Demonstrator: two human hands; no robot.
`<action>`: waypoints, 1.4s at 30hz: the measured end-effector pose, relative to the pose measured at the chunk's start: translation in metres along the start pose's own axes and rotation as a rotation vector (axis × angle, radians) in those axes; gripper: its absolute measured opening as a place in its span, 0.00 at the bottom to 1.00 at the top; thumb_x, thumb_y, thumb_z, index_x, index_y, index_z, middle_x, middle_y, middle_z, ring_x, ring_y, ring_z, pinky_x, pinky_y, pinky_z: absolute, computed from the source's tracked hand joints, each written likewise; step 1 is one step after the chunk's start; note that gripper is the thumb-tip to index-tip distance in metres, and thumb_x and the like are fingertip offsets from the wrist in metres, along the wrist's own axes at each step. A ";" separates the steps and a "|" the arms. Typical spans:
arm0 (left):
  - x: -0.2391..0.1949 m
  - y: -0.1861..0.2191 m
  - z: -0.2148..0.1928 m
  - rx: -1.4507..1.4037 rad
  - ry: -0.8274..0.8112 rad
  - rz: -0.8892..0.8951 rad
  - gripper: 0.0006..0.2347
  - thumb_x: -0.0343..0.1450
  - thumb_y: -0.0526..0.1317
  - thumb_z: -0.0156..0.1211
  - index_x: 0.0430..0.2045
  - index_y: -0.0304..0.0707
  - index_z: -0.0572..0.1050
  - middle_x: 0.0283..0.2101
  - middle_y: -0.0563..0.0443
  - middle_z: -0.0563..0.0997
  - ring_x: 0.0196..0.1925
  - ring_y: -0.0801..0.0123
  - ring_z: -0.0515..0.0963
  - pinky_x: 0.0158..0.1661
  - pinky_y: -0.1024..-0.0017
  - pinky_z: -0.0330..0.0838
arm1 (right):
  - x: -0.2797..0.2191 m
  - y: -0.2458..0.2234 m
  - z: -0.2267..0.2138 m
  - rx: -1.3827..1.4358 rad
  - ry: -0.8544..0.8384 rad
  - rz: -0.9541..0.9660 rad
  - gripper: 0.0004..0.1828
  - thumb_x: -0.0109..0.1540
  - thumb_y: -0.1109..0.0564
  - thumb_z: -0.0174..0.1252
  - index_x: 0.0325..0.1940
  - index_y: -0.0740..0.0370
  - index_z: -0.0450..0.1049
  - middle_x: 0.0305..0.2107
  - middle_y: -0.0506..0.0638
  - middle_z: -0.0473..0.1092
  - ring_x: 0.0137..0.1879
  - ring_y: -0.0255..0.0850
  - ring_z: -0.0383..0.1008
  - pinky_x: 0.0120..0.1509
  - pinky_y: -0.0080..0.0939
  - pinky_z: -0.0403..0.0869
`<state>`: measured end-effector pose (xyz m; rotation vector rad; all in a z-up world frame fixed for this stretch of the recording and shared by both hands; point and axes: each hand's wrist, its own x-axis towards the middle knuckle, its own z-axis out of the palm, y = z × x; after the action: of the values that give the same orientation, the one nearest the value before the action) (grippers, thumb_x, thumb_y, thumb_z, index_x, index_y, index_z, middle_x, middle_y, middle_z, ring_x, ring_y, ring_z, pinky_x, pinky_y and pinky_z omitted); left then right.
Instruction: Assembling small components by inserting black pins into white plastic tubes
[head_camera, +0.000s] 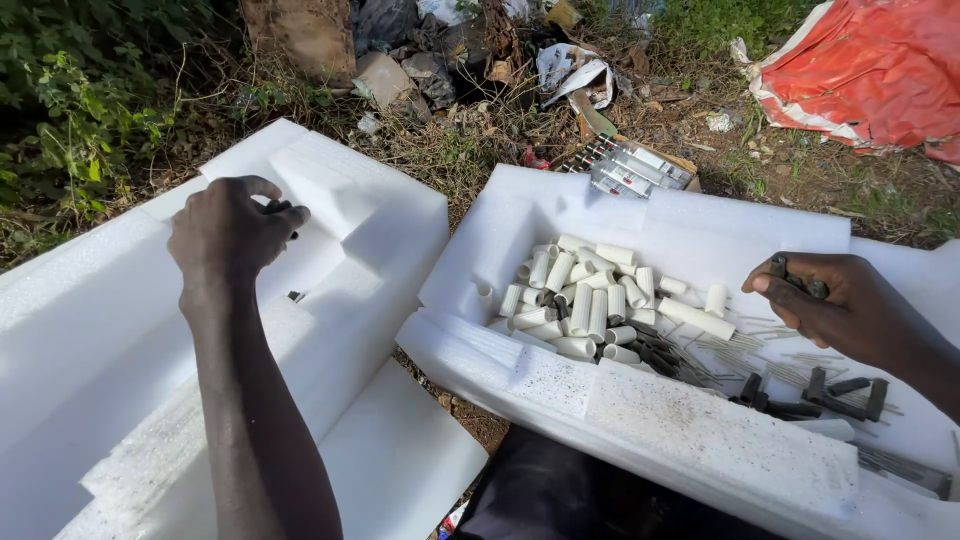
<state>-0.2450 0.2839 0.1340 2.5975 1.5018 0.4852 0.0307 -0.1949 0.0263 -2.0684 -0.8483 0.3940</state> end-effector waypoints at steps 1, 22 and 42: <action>0.002 -0.004 0.003 -0.001 0.002 0.001 0.15 0.62 0.51 0.67 0.42 0.58 0.81 0.33 0.51 0.85 0.49 0.45 0.78 0.42 0.49 0.70 | 0.000 0.001 -0.001 -0.001 0.002 -0.001 0.13 0.65 0.57 0.52 0.41 0.68 0.80 0.12 0.53 0.62 0.14 0.39 0.56 0.18 0.38 0.58; -0.110 0.142 0.064 -0.766 -0.494 1.083 0.12 0.68 0.46 0.62 0.39 0.41 0.79 0.42 0.52 0.84 0.39 0.69 0.83 0.34 0.72 0.73 | -0.002 -0.010 -0.003 0.116 -0.136 0.016 0.17 0.67 0.58 0.48 0.38 0.73 0.79 0.13 0.53 0.64 0.12 0.36 0.58 0.19 0.36 0.58; -0.182 0.236 0.097 -0.783 -1.428 1.462 0.21 0.66 0.55 0.62 0.46 0.40 0.79 0.43 0.41 0.82 0.51 0.49 0.79 0.52 0.55 0.72 | -0.026 -0.036 -0.055 -0.670 -0.341 0.286 0.11 0.55 0.51 0.66 0.40 0.55 0.82 0.25 0.64 0.78 0.37 0.61 0.81 0.43 0.56 0.72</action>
<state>-0.1033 0.0147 0.0595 1.8506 -0.8772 -0.5701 0.0266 -0.2305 0.0874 -2.8133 -0.9747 0.7050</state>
